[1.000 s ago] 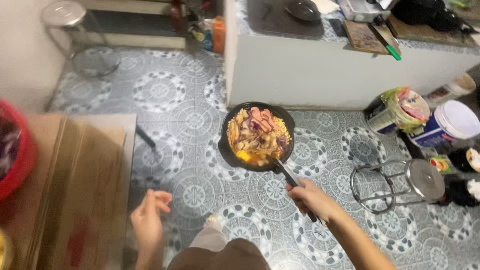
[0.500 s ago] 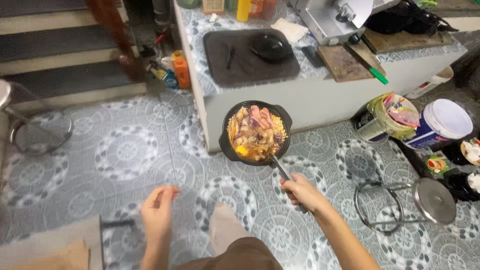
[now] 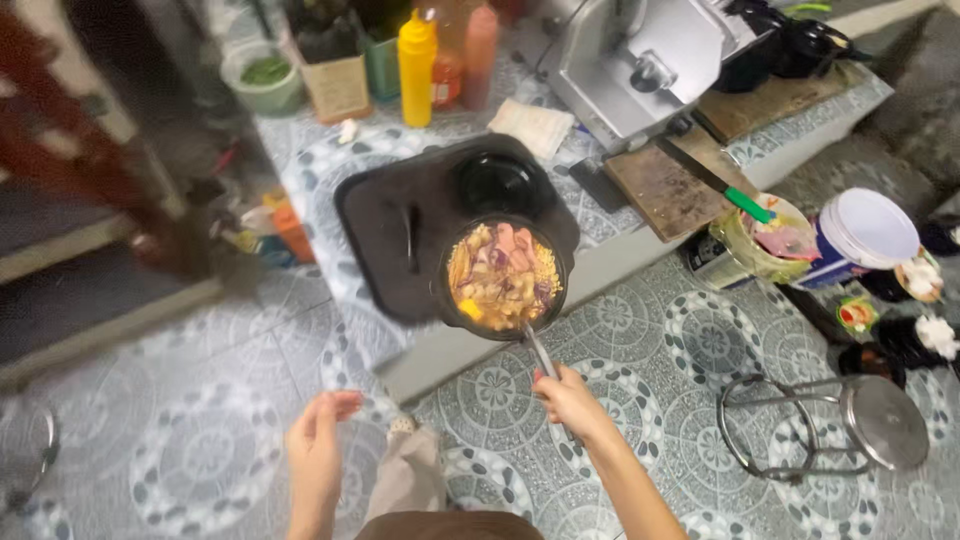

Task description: The person assembles hot pot bowls on a multi-burner portable stove, using tongs to add sliced meat, kimchi, noodles and vegetables into black pots pre-filled with cabbage and mushrooms, and ladles red broth from a large pot into the bowls. They then carry a finished pot on a tray to another table, garnish it, and return to fill more bowls.

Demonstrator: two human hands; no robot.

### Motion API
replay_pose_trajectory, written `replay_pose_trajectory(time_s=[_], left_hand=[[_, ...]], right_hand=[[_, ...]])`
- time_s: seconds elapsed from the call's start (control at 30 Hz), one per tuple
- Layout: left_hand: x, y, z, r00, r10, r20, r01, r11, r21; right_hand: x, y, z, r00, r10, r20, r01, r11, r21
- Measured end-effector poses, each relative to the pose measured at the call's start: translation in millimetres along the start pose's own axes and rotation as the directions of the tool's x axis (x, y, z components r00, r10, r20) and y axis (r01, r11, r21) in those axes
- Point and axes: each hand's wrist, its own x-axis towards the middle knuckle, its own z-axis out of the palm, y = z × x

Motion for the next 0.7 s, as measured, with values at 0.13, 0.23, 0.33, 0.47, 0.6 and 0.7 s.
replay_pose_trajectory(time_s=[0.13, 0.23, 0.33, 0.47, 0.6, 0.7], left_hand=[[78.8, -16.9, 17.1, 0.993, -0.063, 0.102, 0.057, 0.997, 0.061], [122.9, -23.2, 30.3, 0.978, -0.052, 0.200, 0.047, 0.998, 0.030], [145.7, -30.7, 39.0, 0.958, -0.067, 0.280, 0.062, 0.998, 0.027], [162.3, -39.6, 50.6, 0.951, -0.107, 0.291, 0.103, 0.994, 0.031], [181.3, -40.8, 60.9, 0.970, -0.103, 0.221, 0.094, 0.994, 0.048], [181.5, -33.4, 62.0, 0.981, -0.064, 0.184, 0.052, 0.996, 0.071]], right_hand=[[50.3, -8.6, 16.3, 0.991, 0.027, -0.129, -0.023, 0.999, 0.032], [85.3, -20.9, 23.1, 0.987, 0.040, -0.156, -0.018, 0.991, 0.135], [105.9, -26.5, 26.4, 0.979, 0.045, -0.200, -0.017, 0.990, 0.137], [128.6, -37.2, 27.5, 0.966, 0.045, -0.254, -0.013, 0.992, 0.128], [169.7, -48.3, 28.4, 0.965, 0.022, -0.260, 0.028, 0.982, 0.187], [194.6, -45.4, 27.3, 0.959, -0.016, -0.285, 0.074, 0.978, 0.194]])
